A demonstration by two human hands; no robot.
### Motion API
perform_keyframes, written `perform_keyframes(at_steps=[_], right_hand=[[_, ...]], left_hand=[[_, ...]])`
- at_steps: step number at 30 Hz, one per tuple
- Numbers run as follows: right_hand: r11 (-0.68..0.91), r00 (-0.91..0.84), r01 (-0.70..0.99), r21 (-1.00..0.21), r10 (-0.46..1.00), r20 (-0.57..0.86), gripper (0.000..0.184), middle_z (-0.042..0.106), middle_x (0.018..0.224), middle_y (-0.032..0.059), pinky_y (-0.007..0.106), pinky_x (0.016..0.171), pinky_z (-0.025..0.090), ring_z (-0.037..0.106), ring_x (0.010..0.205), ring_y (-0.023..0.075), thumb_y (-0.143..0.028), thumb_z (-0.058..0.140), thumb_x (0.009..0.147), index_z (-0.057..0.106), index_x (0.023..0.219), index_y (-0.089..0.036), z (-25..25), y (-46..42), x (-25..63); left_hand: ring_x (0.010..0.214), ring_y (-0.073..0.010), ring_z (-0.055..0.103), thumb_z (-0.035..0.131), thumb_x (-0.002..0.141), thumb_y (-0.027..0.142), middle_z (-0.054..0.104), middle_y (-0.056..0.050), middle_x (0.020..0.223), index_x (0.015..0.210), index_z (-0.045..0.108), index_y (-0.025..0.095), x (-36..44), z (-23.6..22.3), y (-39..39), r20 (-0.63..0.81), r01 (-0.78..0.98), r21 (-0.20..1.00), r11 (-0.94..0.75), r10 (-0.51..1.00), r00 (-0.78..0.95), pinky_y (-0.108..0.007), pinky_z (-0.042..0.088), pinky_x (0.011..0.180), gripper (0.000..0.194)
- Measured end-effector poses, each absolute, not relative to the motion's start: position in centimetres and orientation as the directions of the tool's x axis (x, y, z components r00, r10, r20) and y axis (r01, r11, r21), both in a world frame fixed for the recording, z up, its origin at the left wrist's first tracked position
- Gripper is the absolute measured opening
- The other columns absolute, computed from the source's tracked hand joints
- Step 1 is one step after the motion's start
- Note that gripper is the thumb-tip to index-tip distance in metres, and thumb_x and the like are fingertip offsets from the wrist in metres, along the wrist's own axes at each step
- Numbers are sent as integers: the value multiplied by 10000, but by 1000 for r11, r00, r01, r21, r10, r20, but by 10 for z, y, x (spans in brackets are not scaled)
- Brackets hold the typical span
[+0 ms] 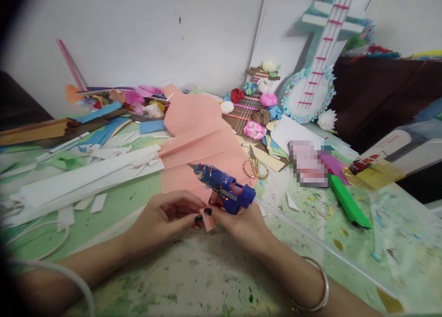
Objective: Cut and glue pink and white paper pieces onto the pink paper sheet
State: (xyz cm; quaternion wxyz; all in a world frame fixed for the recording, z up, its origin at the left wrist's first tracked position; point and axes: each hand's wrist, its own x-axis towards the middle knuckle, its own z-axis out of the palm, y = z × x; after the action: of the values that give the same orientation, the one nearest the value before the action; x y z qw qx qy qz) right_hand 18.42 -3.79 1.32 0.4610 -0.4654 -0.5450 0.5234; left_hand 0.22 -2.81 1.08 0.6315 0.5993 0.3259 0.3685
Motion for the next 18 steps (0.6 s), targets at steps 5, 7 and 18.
perform_keyframes(at_steps=[5,7,18], right_hand=[[60,-136,79,-995,990,49,228,629,752,14,270,631,545,613,678,149,-357,734,691,590,772,-200,15,-40,185],[97,-113,110,-989,990,84,213,648,745,21,276,634,553,624,682,159,-356,725,689,594,761,-205,17,-40,185],[285,-139,256,-924,956,257,112,711,837,13,292,678,577,684,740,181,-239,655,759,623,867,-240,8,-43,187]], left_hand=[[697,-148,686,665,734,133,679,-11,760,943,464,177,2,14,-27,-56,-114,985,130,864,501,-266,561,664,293],[706,-156,681,667,724,134,671,-10,761,984,425,190,1,15,-27,-54,-120,984,131,864,501,-272,548,665,359],[803,-179,700,693,754,202,725,-78,870,891,497,157,5,11,-29,-54,-38,996,85,862,503,-305,541,755,243]])
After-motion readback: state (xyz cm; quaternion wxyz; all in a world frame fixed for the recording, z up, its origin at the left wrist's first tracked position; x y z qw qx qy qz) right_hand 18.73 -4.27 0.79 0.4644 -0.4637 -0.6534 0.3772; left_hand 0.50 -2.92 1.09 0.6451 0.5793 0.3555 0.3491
